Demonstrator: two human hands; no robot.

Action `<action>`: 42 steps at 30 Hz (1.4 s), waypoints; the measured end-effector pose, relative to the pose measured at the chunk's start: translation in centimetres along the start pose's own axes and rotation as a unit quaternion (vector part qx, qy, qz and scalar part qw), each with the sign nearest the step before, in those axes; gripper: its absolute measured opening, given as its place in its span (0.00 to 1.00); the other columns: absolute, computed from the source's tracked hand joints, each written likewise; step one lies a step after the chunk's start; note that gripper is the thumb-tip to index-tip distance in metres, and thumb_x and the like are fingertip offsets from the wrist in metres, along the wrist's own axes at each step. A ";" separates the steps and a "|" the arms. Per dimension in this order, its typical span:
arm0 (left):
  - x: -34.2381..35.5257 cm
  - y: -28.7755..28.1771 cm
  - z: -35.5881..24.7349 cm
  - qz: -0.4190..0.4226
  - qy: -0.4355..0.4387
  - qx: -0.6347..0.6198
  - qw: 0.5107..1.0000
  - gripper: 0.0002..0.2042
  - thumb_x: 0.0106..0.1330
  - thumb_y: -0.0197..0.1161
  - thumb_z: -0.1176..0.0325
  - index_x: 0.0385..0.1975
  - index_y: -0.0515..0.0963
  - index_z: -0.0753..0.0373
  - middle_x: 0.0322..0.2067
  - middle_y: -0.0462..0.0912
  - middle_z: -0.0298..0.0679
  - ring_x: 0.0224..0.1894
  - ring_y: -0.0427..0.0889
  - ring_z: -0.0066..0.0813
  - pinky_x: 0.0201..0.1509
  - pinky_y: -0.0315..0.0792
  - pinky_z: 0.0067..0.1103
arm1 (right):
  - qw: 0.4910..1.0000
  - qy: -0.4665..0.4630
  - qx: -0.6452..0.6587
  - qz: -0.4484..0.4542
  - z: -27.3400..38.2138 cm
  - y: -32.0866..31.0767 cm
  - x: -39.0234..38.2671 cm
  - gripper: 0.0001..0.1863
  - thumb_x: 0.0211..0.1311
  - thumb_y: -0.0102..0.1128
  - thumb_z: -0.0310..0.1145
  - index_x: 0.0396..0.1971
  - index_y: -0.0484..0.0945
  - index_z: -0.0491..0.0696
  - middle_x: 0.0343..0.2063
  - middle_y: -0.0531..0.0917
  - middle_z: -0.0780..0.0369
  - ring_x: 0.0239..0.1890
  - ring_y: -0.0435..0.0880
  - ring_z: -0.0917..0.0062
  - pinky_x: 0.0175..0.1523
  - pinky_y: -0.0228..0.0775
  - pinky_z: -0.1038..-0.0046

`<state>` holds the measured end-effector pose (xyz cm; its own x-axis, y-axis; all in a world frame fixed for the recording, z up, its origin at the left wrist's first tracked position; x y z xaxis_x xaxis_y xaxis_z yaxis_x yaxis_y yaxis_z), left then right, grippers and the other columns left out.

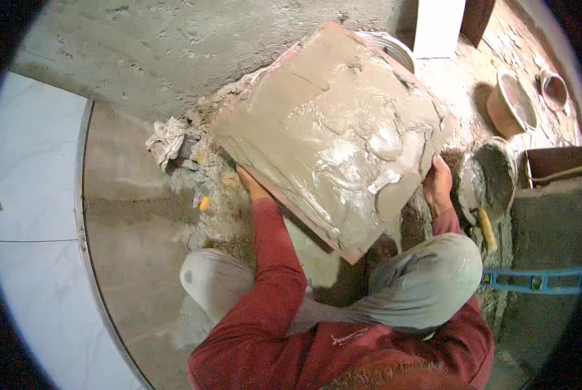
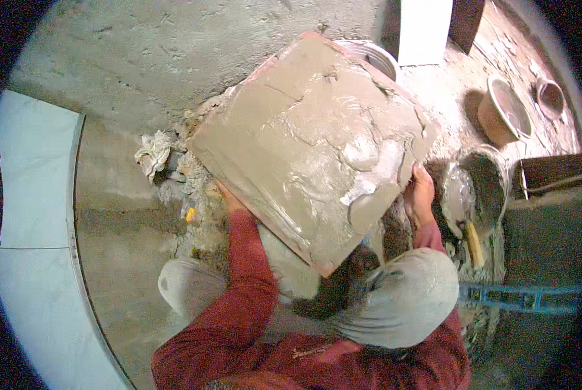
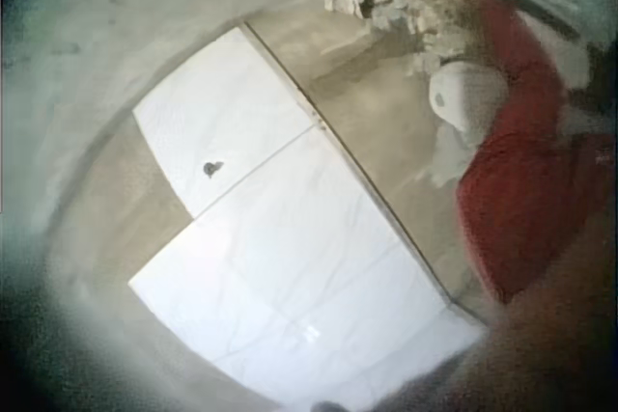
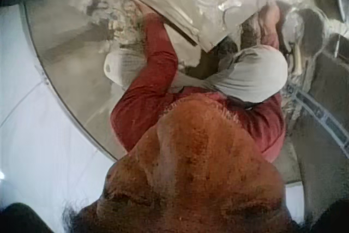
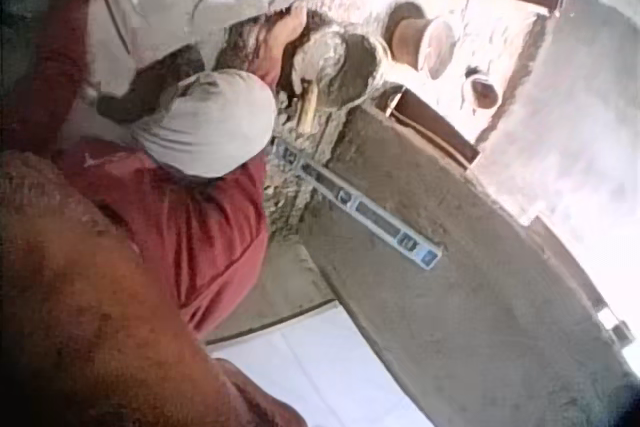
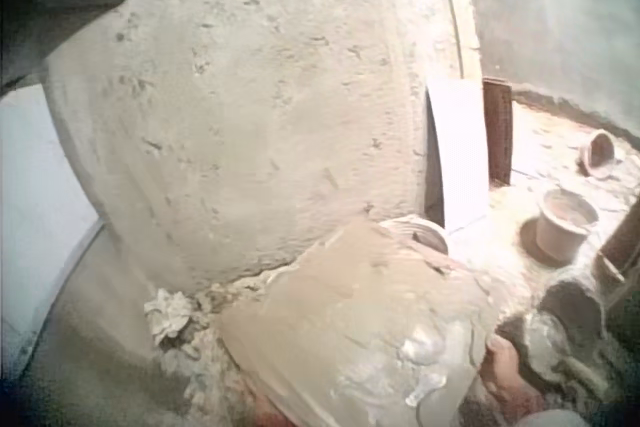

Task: The person prepares a tile by applying mortar with a trowel and then presses it onto a wall, securing its position by hand and tapping it with a hammer.

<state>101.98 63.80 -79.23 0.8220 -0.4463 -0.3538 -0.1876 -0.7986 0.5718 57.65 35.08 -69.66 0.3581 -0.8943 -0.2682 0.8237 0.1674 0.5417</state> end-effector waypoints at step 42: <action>-23.2 29.4 -51.9 0.125 0.276 -0.091 0.949 0.24 0.75 0.47 0.54 0.67 0.63 0.56 0.73 0.53 0.41 0.74 0.52 0.36 0.74 0.54 0.35 | 0.945 0.123 -0.301 0.038 34.9 26.0 -16.3 0.20 0.70 0.48 0.36 0.57 0.73 0.44 0.47 0.81 0.60 0.44 0.82 0.77 0.48 0.74 0.75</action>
<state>105.33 71.59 -15.75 0.9297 -0.2932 0.2228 -0.3593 -0.5904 0.7227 57.86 39.55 -23.43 0.4566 -0.7589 -0.4643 0.8659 0.4989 0.0361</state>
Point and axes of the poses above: each hand's wrist, its own x-axis towards the middle knuckle, its own y-axis out of the palm, z = x × y, the point moved 6 cm from there along x, towards the middle knuckle
